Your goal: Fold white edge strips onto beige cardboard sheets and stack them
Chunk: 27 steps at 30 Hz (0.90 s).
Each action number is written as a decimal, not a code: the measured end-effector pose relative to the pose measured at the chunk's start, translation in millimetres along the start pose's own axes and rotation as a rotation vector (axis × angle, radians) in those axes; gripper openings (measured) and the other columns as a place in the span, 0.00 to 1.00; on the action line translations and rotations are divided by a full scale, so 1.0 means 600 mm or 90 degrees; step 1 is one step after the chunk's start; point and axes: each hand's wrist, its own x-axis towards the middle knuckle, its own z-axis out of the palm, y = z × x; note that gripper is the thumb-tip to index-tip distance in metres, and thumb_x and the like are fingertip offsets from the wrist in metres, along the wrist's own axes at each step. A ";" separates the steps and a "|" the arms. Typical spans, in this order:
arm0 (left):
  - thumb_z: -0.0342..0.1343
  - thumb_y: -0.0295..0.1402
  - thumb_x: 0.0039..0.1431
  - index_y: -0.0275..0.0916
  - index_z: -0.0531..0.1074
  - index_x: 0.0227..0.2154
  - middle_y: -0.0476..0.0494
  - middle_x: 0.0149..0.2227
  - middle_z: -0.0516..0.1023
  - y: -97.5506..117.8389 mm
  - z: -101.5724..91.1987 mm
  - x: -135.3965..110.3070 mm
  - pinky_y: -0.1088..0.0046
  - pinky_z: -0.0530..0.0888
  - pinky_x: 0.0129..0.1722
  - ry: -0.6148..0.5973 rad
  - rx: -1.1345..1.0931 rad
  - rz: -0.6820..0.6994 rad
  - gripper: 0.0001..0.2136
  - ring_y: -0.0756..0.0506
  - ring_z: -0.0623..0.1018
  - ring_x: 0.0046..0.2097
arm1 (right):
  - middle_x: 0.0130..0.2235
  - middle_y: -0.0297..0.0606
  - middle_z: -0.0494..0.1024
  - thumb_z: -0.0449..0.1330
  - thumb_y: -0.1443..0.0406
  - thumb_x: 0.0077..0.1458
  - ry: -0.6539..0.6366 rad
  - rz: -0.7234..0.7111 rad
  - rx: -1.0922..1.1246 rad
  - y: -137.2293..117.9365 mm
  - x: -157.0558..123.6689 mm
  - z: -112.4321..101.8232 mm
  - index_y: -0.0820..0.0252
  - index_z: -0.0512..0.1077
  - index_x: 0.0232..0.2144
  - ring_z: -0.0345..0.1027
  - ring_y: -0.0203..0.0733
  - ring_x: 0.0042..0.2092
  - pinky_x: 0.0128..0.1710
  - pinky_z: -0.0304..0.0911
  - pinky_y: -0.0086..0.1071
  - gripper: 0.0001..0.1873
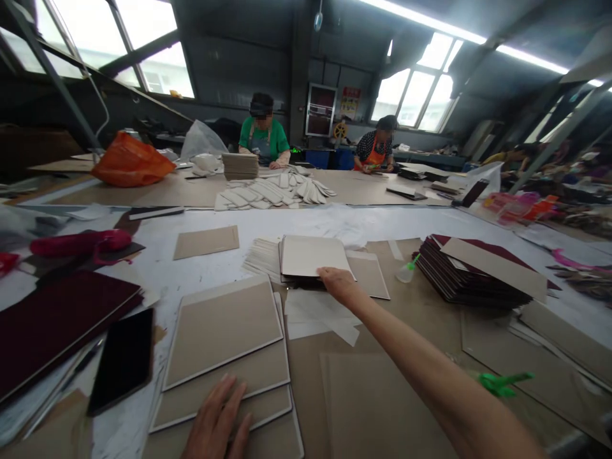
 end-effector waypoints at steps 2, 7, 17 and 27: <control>0.48 0.34 0.56 0.39 0.58 0.52 0.37 0.51 0.65 0.015 -0.010 0.000 0.65 0.70 0.48 -0.004 -0.008 -0.013 0.19 0.41 0.66 0.53 | 0.45 0.44 0.72 0.43 0.70 0.58 0.007 0.001 0.005 0.006 -0.005 0.000 0.59 0.65 0.44 0.66 0.41 0.46 0.41 0.61 0.31 0.15; 0.45 0.34 0.58 0.36 0.61 0.49 0.36 0.50 0.65 0.052 -0.033 -0.007 0.64 0.71 0.47 -0.002 -0.023 -0.020 0.16 0.41 0.66 0.52 | 0.45 0.43 0.72 0.43 0.69 0.58 -0.001 0.001 0.011 0.009 -0.017 -0.004 0.58 0.65 0.44 0.65 0.41 0.46 0.41 0.60 0.31 0.15; 0.47 0.29 0.57 0.35 0.62 0.49 0.37 0.50 0.66 0.107 -0.065 -0.060 0.65 0.70 0.50 -0.029 -0.089 -0.026 0.16 0.42 0.64 0.54 | 0.49 0.43 0.68 0.45 0.65 0.58 0.054 0.019 -0.008 -0.018 -0.112 -0.011 0.61 0.63 0.47 0.60 0.42 0.50 0.45 0.58 0.32 0.16; 0.47 0.27 0.56 0.33 0.62 0.49 0.36 0.47 0.70 0.106 -0.124 -0.103 0.67 0.70 0.50 -0.049 -0.056 -0.099 0.16 0.44 0.66 0.53 | 0.38 0.42 0.74 0.44 0.59 0.58 0.219 -0.172 0.074 -0.054 -0.158 0.032 0.60 0.68 0.40 0.68 0.44 0.40 0.37 0.63 0.34 0.17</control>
